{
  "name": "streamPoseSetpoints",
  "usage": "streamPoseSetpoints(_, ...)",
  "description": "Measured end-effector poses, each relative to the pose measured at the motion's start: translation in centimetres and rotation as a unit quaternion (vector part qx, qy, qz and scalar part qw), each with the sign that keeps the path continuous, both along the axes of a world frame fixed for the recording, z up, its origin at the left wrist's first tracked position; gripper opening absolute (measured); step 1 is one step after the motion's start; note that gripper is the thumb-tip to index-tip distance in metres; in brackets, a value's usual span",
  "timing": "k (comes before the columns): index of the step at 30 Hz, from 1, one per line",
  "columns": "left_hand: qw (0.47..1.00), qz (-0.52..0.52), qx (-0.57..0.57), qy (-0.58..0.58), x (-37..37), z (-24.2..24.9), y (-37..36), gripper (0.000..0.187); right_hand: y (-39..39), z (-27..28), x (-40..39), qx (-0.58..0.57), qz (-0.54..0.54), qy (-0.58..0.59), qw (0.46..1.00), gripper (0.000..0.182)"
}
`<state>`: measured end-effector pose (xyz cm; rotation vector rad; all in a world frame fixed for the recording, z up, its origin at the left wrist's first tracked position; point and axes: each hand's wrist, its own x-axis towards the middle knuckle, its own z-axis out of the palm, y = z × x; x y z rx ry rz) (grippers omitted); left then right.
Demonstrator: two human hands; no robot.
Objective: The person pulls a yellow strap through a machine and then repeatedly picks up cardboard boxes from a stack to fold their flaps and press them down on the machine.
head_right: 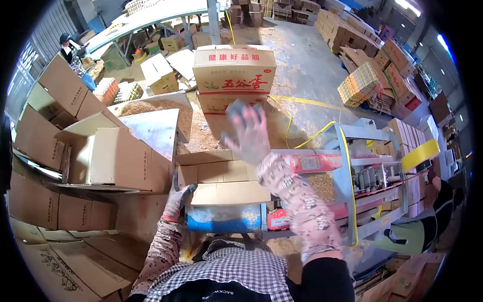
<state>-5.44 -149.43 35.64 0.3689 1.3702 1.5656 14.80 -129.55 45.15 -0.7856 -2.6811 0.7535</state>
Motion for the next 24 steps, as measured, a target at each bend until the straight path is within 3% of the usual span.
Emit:
streamPoseSetpoints(1,0.999,-0.023,-0.032,0.006,0.4,0.5,-0.2,0.09,-0.3,1.1,-0.6,0.133,-0.055,-0.104,0.984,0.071)
streamPoseSetpoints(2,1.0,-0.009,0.011,-0.016,0.7,0.5,-0.5,0.091,-0.5,1.5,-0.8,0.261,-0.105,-0.204,0.938,0.076)
streamPoseSetpoints(3,1.0,-0.013,0.01,-0.014,0.5,0.5,-0.7,0.091,-4.6,-1.7,2.3,0.239,-0.028,-0.167,0.956,0.077)
streamPoseSetpoints(4,0.995,-0.044,0.085,0.037,0.2,0.3,-1.0,0.092,-9.2,-5.2,5.5,0.22,0.05,-0.127,0.966,0.078)
streamPoseSetpoints(6,0.98,-0.094,0.163,0.064,0.4,0.7,-1.0,0.094,-11.7,-2.6,5.9,0.168,0.038,-0.148,0.974,0.075)
streamPoseSetpoints(7,0.987,-0.116,-0.113,0.007,-0.4,2.2,-1.7,0.076,-11.9,-2.8,6.0,0.157,0.039,-0.149,0.975,0.075)
streamPoseSetpoints(9,0.96,-0.096,-0.038,0.262,-0.4,2.3,0.8,0.062,-10.4,-2.5,5.8,0.142,0.03,-0.178,0.973,0.075)
streamPoseSetpoints(11,0.963,-0.08,-0.018,0.255,0.5,0.0,2.1,0.055,-10.4,-3.0,6.7,0.152,0.034,-0.168,0.973,0.075)
streamPoseSetpoints(13,0.95,-0.118,-0.03,0.288,1.7,-4.4,3.2,0.055,-10.2,-2.3,8.4,0.137,-0.05,-0.19,0.971,0.076)
streamPoseSetpoints(15,0.948,-0.116,-0.055,0.289,8.1,-2.6,6.2,0.053,-10.1,-0.9,9.2,0.14,-0.062,-0.084,0.985,0.083)
streamPoseSetpoints(17,0.992,-0.123,0.001,0.001,10.6,-1.2,7.0,0.055,-9.8,2.9,5.8,0.123,0.01,0.001,0.992,0.082)
streamPoseSetpoints(18,0.993,-0.117,-0.002,0.004,10.9,-0.5,6.0,0.055,-9.8,4.4,2.8,0.127,0.036,0.051,0.99,0.084)
streamPoseSetpoints(19,0.991,-0.097,0.039,-0.084,11.0,0.3,5.0,0.052,-10.0,6.1,-0.7,0.118,0.066,0.117,0.984,0.087)
streamPoseSetpoints(22,0.925,-0.045,0.17,-0.337,10.2,2.7,3.6,0.046,-12.1,11.6,-11.7,0.097,0.144,0.299,0.939,0.098)
streamPoseSetpoints(24,0.944,0.038,0.204,-0.255,6.7,3.5,1.9,0.043,-14.8,14.0,-17.4,0.09,0.21,0.304,0.925,0.098)
